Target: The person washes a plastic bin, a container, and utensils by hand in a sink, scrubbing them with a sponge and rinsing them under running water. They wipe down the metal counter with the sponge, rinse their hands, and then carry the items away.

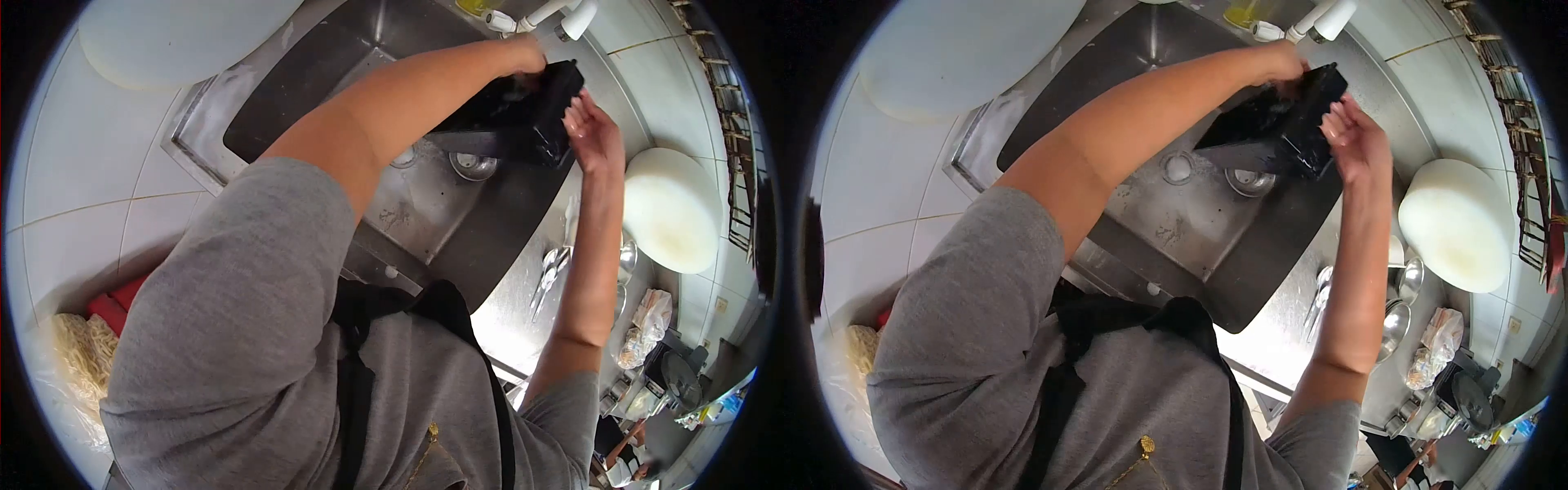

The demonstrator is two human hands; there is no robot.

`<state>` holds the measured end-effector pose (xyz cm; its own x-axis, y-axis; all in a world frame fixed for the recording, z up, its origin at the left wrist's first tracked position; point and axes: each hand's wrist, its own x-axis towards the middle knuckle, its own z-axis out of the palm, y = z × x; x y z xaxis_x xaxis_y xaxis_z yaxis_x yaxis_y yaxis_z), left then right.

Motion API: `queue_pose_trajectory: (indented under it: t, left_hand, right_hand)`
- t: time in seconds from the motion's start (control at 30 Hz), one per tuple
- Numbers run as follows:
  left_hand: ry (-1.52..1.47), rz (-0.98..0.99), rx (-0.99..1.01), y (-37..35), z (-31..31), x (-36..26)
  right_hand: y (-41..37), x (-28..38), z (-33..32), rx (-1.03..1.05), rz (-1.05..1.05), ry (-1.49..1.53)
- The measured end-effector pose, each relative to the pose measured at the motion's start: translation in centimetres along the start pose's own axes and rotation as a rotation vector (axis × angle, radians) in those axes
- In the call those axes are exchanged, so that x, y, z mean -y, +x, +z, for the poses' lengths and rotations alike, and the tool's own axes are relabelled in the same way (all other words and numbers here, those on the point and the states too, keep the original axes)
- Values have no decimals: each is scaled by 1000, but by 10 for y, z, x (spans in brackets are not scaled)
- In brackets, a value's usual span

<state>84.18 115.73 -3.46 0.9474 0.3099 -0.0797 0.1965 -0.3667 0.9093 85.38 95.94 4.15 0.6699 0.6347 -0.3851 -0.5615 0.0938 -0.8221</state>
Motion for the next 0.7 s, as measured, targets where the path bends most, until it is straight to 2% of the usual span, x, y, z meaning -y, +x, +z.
queue_pose_trajectory:
  t: [0.07, 0.13, 0.17, 0.2, 0.23, 0.3, 0.33, 0.37, 0.4, 0.43, 0.47, 0.5, 0.57, 0.6, 0.63, 0.67, 0.7]
  left_hand:
    - [244, 81, 158, -4, 9, 6]
    - [-260, -151, 53, 27, 35, 42]
    - [-365, -207, 66, 11, 31, 39]
    - [-470, -263, 79, -1, 25, 39]
    - [-412, -255, 56, -1, 25, 49]
    - [-296, -235, 10, 10, 32, 83]
    - [13, -184, -39, 8, 28, 92]
    - [322, -129, -88, 4, 22, 100]
    - [355, -162, -124, -7, 14, 107]
    - [388, -196, -160, -16, 8, 118]
    - [-46, -317, 14, -18, 1, 136]
    - [-480, -431, 189, -30, -12, 138]
    - [-564, -446, 222, -54, -53, 109]
    - [-575, -389, 270, -59, -75, 103]
    - [-548, -378, 224, -63, -99, 94]
    - [-410, -354, 137, -61, -125, 84]
    - [-412, -296, 150, -78, -150, 55]
  right_hand:
    - [-14, 19, -23, 357, 37, 62]
    - [-56, 33, -2, 225, -120, -65]
    - [-83, 37, 21, -71, -230, -177]
    - [-99, 46, 18, -14, -285, -187]
    - [-117, 52, 25, -113, -354, -202]
    - [-156, 65, 28, -142, -442, -248]
    - [-172, 78, 16, -49, -409, -193]
    - [-188, 84, 11, -147, -523, -97]
    - [-204, 99, -5, 194, -349, 39]
    - [-214, 107, -17, 199, -288, 85]
    - [-222, 112, -28, 201, -226, 134]
    - [-226, 112, -43, 123, -236, 161]
    - [-221, 94, -77, -16, -255, 218]
    - [-212, 80, -85, -322, -323, 280]
    - [-195, 61, -82, -680, -397, 138]
    - [-181, 38, -94, -709, -363, 162]
    - [-165, 10, -103, -593, -297, 178]
